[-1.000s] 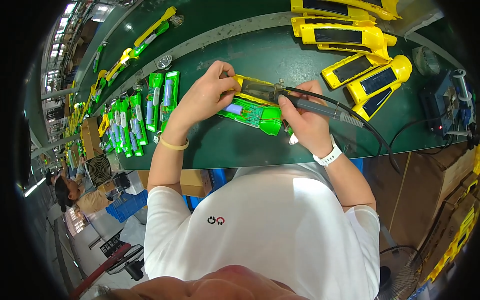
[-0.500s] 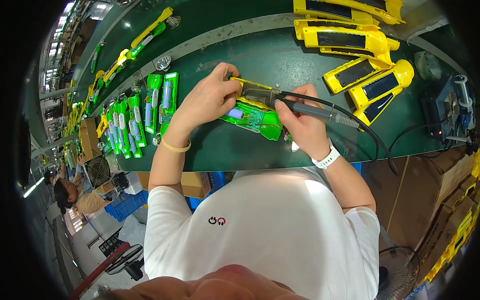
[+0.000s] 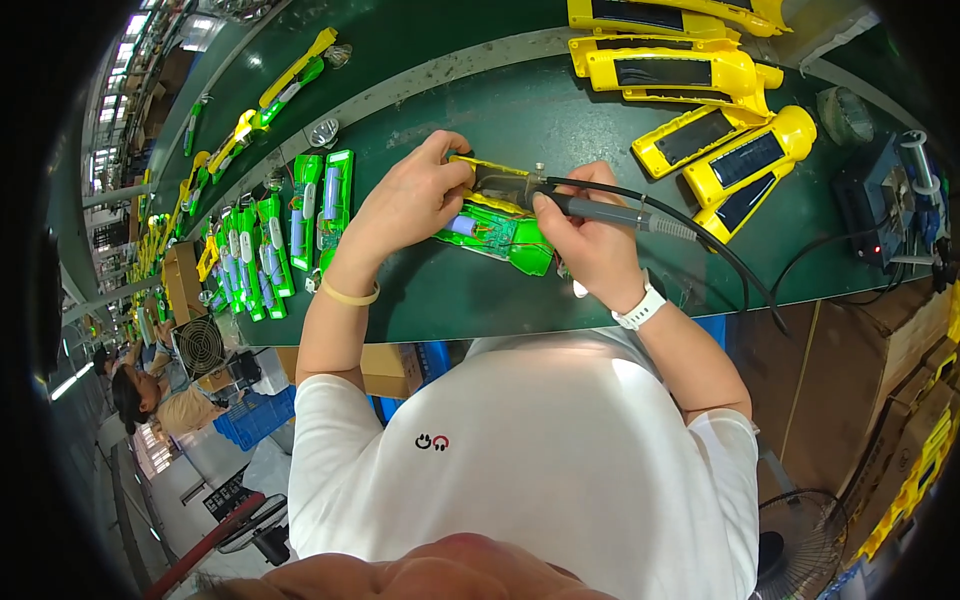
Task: Assembling and soldering electronic components for solar-powered flashlights on a production line.
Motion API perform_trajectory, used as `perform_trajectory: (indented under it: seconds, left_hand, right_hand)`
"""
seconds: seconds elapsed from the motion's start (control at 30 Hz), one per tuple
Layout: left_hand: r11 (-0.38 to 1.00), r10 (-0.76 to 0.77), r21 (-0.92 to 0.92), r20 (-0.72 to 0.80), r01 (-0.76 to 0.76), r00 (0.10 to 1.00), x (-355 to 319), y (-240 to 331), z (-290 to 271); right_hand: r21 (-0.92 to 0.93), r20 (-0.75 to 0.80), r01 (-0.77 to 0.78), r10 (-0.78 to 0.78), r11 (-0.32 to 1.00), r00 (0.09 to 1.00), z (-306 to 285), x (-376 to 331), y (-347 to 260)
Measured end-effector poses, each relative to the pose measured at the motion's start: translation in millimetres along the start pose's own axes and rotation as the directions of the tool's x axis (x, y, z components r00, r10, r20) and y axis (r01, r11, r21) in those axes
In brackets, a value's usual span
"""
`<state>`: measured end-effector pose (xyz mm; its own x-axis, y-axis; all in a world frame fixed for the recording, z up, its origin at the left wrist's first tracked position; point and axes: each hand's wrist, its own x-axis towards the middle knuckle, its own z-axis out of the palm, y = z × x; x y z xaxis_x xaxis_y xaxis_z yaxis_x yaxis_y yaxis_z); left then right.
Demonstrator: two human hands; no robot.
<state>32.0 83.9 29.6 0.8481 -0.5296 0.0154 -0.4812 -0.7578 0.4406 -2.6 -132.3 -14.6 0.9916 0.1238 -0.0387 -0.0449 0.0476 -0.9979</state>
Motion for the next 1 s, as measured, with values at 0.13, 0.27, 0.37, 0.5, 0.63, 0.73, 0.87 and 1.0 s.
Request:
perform_trajectory:
  seconds: [0.13,0.27,0.37,0.5,0.63,0.73,0.87,1.0]
  left_hand:
    - [1.000,-0.021,0.018,0.011,0.020,1.000,-0.3,2.9,-0.3]
    - [0.999,-0.032,0.042,0.013,0.031,0.999,1.7,5.1,1.3]
    - [0.999,-0.014,0.034,0.005,0.014,1.000,4.4,5.8,3.0]
    - [0.999,0.023,0.037,0.015,-0.023,1.000,4.5,3.6,1.8]
    - [0.998,-0.056,0.007,0.009,0.056,0.998,2.0,11.7,-1.9]
    - [0.997,-0.067,0.032,0.044,0.065,0.997,2.9,11.6,-3.6]
    - [0.997,-0.072,0.022,0.028,0.072,0.997,0.6,12.9,-2.8]
    - [0.995,-0.095,0.036,0.006,0.094,0.995,-4.0,14.7,-2.4]
  right_hand:
    - [0.004,0.033,0.006,-0.006,1.000,0.999,-2.1,-1.0,-2.1]
    - [0.113,0.024,0.034,-0.037,0.993,0.999,-15.9,-11.3,0.9]
    - [0.198,-0.143,0.077,-0.049,0.977,0.988,-41.3,-23.6,-9.4]
    - [0.207,-0.495,0.270,-0.138,0.940,0.858,-104.3,-33.3,-17.6]
    - [0.102,-0.531,0.538,-0.412,0.837,0.741,-163.8,-29.9,-25.9]
    - [-0.088,-0.495,0.541,-0.508,0.836,0.705,-192.9,-18.1,-27.5]
    - [-0.183,-0.456,0.495,-0.520,0.849,0.722,-238.0,26.6,-31.0]
    - [-0.072,-0.509,0.329,-0.318,0.942,0.800,-228.2,48.6,-42.9]
